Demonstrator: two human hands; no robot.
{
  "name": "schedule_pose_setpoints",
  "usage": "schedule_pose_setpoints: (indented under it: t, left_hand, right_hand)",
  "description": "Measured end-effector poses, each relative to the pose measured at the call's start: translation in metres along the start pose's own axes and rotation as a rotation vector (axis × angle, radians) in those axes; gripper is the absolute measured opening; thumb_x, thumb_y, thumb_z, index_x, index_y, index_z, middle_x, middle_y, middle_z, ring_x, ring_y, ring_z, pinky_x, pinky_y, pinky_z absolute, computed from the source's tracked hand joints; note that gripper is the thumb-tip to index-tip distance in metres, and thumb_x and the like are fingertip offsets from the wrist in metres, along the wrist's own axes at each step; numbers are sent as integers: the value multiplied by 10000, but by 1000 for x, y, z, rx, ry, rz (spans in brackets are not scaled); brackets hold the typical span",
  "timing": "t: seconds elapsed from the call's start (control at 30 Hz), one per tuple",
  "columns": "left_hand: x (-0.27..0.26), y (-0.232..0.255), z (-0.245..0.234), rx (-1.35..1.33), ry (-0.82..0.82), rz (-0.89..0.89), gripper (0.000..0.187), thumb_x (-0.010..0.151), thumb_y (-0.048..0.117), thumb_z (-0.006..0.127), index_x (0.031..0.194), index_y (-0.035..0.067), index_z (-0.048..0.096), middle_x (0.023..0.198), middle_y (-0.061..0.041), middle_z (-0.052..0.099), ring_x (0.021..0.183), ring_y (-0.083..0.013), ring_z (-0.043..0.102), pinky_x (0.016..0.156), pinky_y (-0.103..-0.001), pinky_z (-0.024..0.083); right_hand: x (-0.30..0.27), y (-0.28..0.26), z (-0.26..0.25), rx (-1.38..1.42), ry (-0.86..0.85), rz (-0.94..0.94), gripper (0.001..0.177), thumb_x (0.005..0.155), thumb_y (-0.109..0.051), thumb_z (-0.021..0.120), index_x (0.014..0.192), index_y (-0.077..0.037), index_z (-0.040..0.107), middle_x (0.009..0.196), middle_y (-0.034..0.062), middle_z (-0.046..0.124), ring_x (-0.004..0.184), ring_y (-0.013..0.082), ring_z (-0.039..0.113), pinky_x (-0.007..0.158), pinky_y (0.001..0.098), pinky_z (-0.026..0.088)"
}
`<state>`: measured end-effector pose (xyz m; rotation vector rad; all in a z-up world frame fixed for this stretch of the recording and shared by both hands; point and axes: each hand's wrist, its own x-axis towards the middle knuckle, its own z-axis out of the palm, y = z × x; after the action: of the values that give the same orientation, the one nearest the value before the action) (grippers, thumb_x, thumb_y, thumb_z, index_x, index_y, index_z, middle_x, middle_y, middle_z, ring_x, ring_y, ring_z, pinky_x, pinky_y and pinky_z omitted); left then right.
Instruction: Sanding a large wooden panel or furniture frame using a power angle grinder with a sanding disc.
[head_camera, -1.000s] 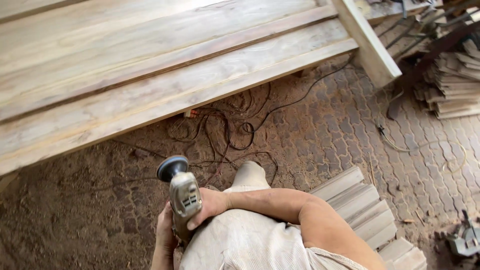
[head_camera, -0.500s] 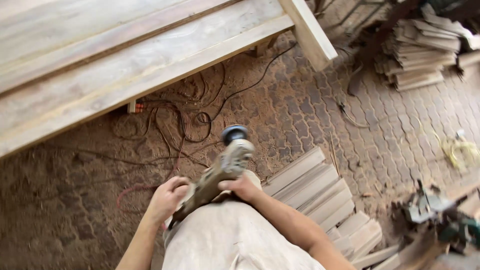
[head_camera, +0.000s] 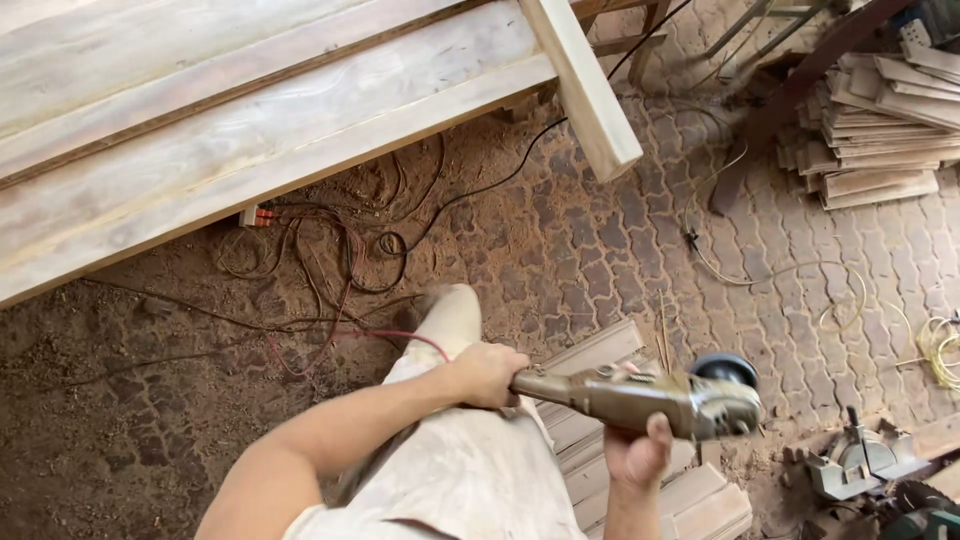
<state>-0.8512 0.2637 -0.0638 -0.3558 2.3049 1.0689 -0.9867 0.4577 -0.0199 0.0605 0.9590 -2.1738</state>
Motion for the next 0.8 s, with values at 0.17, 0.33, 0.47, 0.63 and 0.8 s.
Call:
schedule_pose_setpoints:
  t: [0.17, 0.33, 0.47, 0.63, 0.8]
  left_hand:
    - [98, 29, -4, 24, 6, 197, 190, 834, 232, 704, 1021, 196, 702, 952, -46, 720, 897, -255, 684, 838, -390, 552]
    - [216, 64, -11, -225, 62, 395, 207, 705, 127, 690, 906, 172, 710, 839, -42, 759, 779, -319, 700, 716, -424, 556]
    - [269, 118, -71, -463, -310, 526, 149, 666, 53, 740, 768, 72, 633, 712, -61, 674, 653, -287, 609, 653, -402, 518]
    - [341, 166, -77, -947, -757, 782, 172, 748, -43, 774, 914, -13, 738, 825, -62, 746, 757, -211, 677, 729, -343, 570]
    - [424, 145, -114, -562, -446, 603, 461, 806, 212, 666, 1218, 6, 647, 1209, -144, 660, 1115, -291, 616, 982, -437, 503]
  right_hand:
    - [23, -47, -58, -270, 195, -167, 777, 704, -322, 824, 1376, -76, 522, 1273, 130, 599, 1145, 291, 580, 1088, 470, 441]
    - [95, -130, -37, -705, 352, -139, 957, 669, -416, 585, 1476, 34, 336, 1431, 255, 475, 1282, 386, 486, 1131, 487, 401]
    - [153, -207, -24, -752, 380, -47, 1154, 479, -55, 537, 1570, -159, 176, 1506, 218, 341, 1346, 425, 404, 1124, 641, 370]
    - [240, -223, 49, -676, 6, -38, 731, 651, -331, 636, 1235, 103, 562, 1217, 280, 653, 1137, 352, 634, 1011, 454, 466]
    - [353, -223, -51, -277, -305, 158, 870, 796, -277, 894, 1452, 7, 398, 1179, 199, 616, 909, 329, 667, 808, 438, 544]
